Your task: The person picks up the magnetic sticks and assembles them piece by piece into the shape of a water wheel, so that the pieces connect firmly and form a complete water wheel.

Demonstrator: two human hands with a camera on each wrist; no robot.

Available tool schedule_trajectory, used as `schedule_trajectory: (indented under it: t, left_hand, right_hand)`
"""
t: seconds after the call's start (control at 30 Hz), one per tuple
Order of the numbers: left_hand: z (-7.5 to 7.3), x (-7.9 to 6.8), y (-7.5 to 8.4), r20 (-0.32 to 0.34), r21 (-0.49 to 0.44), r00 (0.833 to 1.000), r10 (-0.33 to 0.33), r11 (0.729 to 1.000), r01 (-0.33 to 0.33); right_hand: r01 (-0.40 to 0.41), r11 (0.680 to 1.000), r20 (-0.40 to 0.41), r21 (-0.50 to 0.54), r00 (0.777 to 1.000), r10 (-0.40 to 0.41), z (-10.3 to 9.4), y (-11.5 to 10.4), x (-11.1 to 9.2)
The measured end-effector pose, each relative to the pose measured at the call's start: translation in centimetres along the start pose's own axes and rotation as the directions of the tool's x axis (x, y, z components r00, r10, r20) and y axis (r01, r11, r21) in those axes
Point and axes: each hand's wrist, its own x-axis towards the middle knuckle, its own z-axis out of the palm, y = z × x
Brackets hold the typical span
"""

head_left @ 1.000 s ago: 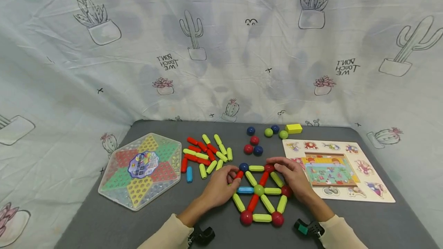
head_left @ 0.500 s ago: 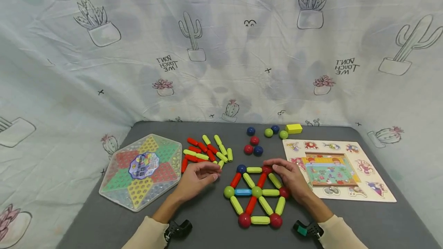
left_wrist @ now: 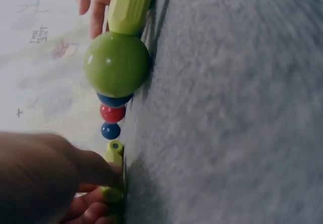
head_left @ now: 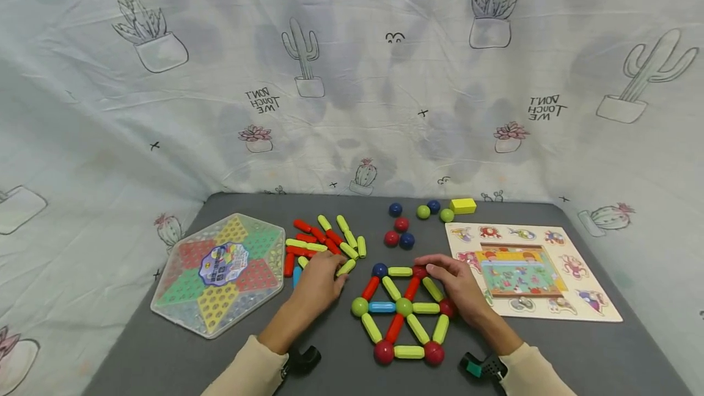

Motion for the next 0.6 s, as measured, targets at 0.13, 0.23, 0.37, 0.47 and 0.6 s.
schedule_trajectory:
  t: [0.13,0.23,0.37,0.47,0.6]
  left_hand:
    - [-0.5,-0.1,0.8,-0.007,-0.113,0.999,-0.044,0.993,0.043]
    - [-0.9,0.1,2.1,0.032,-0.359,0.995,-0.093,0.928,0.098]
    - [-0.7,0.1,4.9,0.156,-0.643,0.986,-0.059,0.752,0.146]
    - [0.4,0.0,6.7,0.225,-0.713,0.974,0.03,0.686,0.144]
    - [1.8,-0.2,7.9,0.268,-0.674,0.956,0.124,0.733,0.094]
  right_hand:
    - [-0.001,1.0,-0.003,-0.013,1.0,0.001,0.1,0.0,0.0]
    - [-0.003,1.0,-0.009,-0.024,1.0,0.003,0.1,-0.1,0.1]
    - [-0.014,0.999,-0.025,-0.032,1.0,0.014,0.1,-0.3,0.1]
    - [-0.013,0.999,-0.038,-0.031,0.999,0.012,0.2,-0.2,0.1]
    - [0.005,0.999,-0.039,-0.04,0.999,-0.006,0.4,0.0,0.1]
